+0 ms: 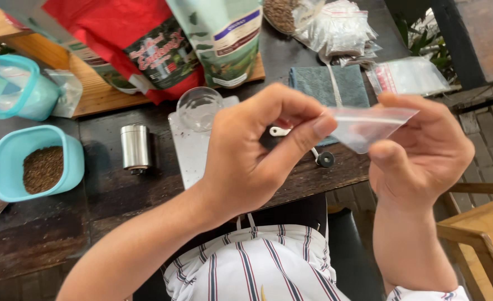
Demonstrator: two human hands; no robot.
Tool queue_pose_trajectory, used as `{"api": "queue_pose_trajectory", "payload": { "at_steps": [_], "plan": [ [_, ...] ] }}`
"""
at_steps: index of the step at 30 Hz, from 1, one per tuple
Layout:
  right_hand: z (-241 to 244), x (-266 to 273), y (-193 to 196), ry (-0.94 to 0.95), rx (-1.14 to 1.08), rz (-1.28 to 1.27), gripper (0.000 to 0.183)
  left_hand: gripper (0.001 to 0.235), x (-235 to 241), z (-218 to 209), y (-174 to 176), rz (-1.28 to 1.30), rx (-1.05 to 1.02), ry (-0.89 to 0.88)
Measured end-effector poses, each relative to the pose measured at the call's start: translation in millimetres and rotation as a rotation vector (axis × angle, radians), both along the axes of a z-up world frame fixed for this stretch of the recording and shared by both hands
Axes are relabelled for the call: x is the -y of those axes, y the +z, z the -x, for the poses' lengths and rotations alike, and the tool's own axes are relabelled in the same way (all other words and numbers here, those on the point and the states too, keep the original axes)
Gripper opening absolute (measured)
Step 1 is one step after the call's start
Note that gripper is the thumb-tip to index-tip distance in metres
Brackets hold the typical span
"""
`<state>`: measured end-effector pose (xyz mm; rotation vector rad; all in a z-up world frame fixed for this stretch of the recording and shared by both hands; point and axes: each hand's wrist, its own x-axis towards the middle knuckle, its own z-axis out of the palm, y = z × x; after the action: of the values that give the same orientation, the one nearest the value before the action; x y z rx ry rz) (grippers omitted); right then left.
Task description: The person prepares coffee beans by opening a small plastic bag, pouring beans into a glass, weighing them on a digital scale, and then pouring the beans into a manual coffee grinder. They use a spoon to transfer beans from the glass into the bag and finally attach the handle to the grinder to begin grinding.
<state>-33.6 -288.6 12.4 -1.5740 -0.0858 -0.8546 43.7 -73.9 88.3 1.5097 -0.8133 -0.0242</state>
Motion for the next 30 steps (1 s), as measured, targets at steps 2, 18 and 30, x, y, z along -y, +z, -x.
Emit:
{"api": "queue_pose_trajectory", "payload": {
  "at_steps": [2,18,30],
  "plan": [
    [-4,7,8,-0.023,-0.051,0.045,0.054,0.012,15,-4,3,-0.012,-0.011,-0.003],
    [-68,97,6,0.026,-0.137,0.279,0.019,0.017,124,-106,-40,-0.17,0.161,0.032],
    [-210,229,-154,-0.215,-0.494,0.507,0.022,0.015,212,-157,-107,-0.713,-0.048,0.225]
  ]
}}
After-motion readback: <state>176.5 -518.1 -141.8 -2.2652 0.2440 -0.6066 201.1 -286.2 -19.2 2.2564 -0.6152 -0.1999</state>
